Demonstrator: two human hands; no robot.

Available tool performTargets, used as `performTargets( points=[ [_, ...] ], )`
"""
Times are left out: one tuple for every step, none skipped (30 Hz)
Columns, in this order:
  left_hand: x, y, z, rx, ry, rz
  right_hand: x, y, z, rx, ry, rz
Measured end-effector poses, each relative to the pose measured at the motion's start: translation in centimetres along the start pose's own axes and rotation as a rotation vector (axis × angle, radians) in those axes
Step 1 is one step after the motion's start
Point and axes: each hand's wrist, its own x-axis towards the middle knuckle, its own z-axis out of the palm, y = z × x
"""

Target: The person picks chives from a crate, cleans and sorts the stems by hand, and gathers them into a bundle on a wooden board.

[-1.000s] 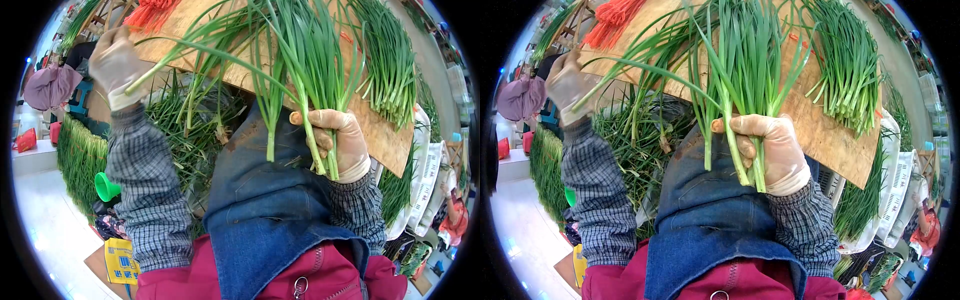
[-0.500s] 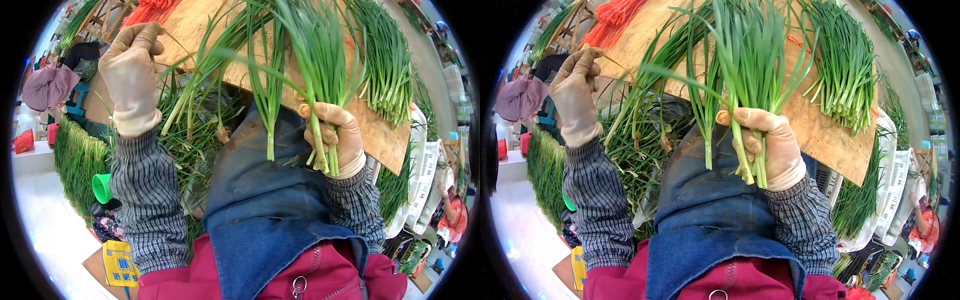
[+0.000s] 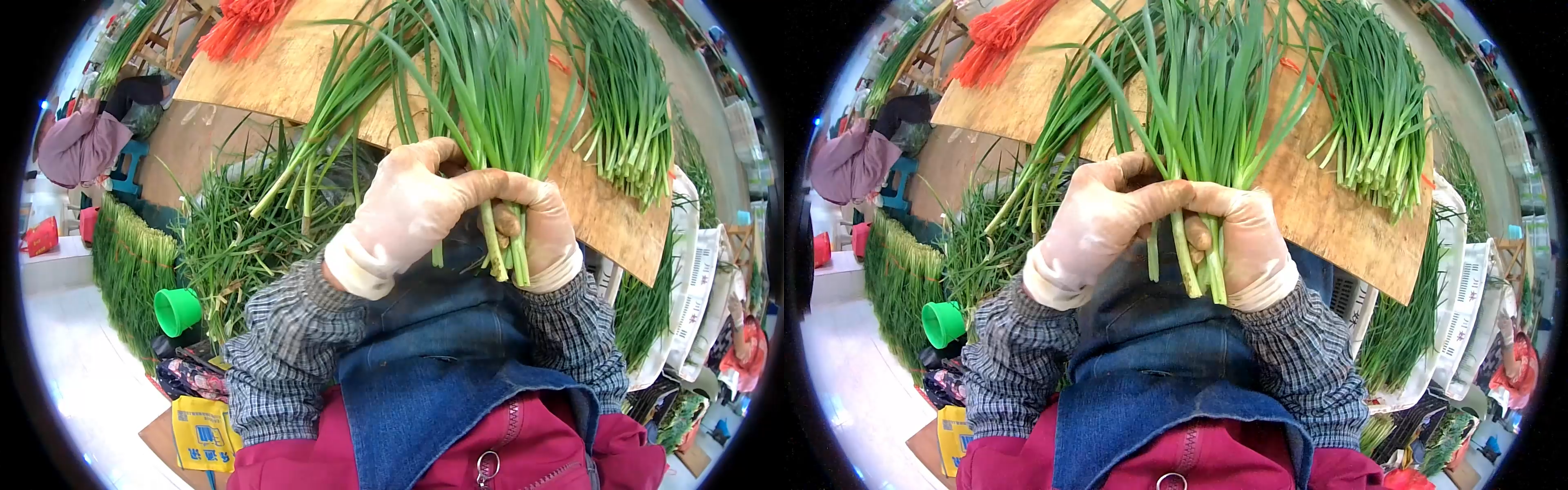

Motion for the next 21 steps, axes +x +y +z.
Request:
performTargets(
  points=[
    [0.2,-0.6,0.1,0.003,0.031,0.02,-0.3,-0.1,0.3,-0.079,0.041,-0.02],
    [0.4,-0.9,0.0,0.079,0.05,0.028,-0.5,-0.2,0.6,-0.158,0.082,-0.04],
    [0.7,-1.2,-0.2,0.155,0.069,0.037,-0.6,-0.2,0.7,-0.216,0.112,-0.066],
    [0.9,-1.5,-0.3,0.23,0.087,0.045,-0.5,0.1,0.8,-0.253,0.136,-0.104],
    [1.0,-1.9,-0.3,0.391,0.115,0.194,-0.3,0.5,0.8,-0.289,0.16,-0.143],
    [1.0,-2.0,-0.2,0.579,0.126,0.282,-0.3,0.8,0.8,-0.325,0.185,-0.184],
    [0.8,-1.9,-0.1,0.766,0.137,0.37,-0.4,0.8,0.8,-0.284,0.172,-0.155],
    [0.6,-1.8,-0.1,0.953,0.153,0.456,-0.5,0.6,0.8,-0.251,0.157,-0.098],
    [0.1,-1.3,-0.3,0.965,0.189,0.46,-0.7,0.3,0.8,-0.218,0.137,-0.036],
    [-0.3,-1.2,-1.0,0.961,0.307,0.519,-0.7,0.0,0.7,-0.181,0.111,0.027],
    [-0.8,-1.2,-2.3,0.956,0.427,0.577,-0.7,-0.3,0.4,-0.138,0.086,0.052],
    [-1.5,-1.1,-3.7,0.948,0.547,0.634,-0.3,-0.4,-0.6,-0.008,-0.038,0.116],
    [-2.7,-0.9,-5.7,0.888,0.698,0.59,0.0,-0.4,-1.1,0.029,-0.031,0.089],
    [-4.2,-0.6,-8.2,0.824,0.843,0.545,0.2,-0.2,-1.2,0.067,-0.02,0.061],
    [-5.4,-0.6,-11.1,1.054,1.011,0.548,0.0,-0.3,-0.9,0.083,-0.045,0.046],
    [-6.4,-0.7,-13.3,1.286,1.172,0.547,0.2,-0.1,-0.8,0.115,-0.057,0.073],
    [-6.7,-0.9,-14.3,1.389,1.146,0.55,0.2,0.0,-0.7,0.147,-0.066,0.103],
    [-7.0,-1.3,-15.1,1.489,1.122,0.551,0.3,0.1,-0.8,0.141,-0.071,0.114],
    [-7.0,-1.8,-15.5,1.587,1.097,0.551,0.4,0.2,-0.8,0.136,-0.077,0.126],
    [-6.5,-2.3,-15.0,1.394,0.973,0.471,0.4,0.3,-0.8,0.15,-0.085,0.114],
    [-5.7,-2.7,-14.1,1.337,0.881,0.373,0.4,0.3,-0.7,0.163,-0.092,0.101]
  ],
)
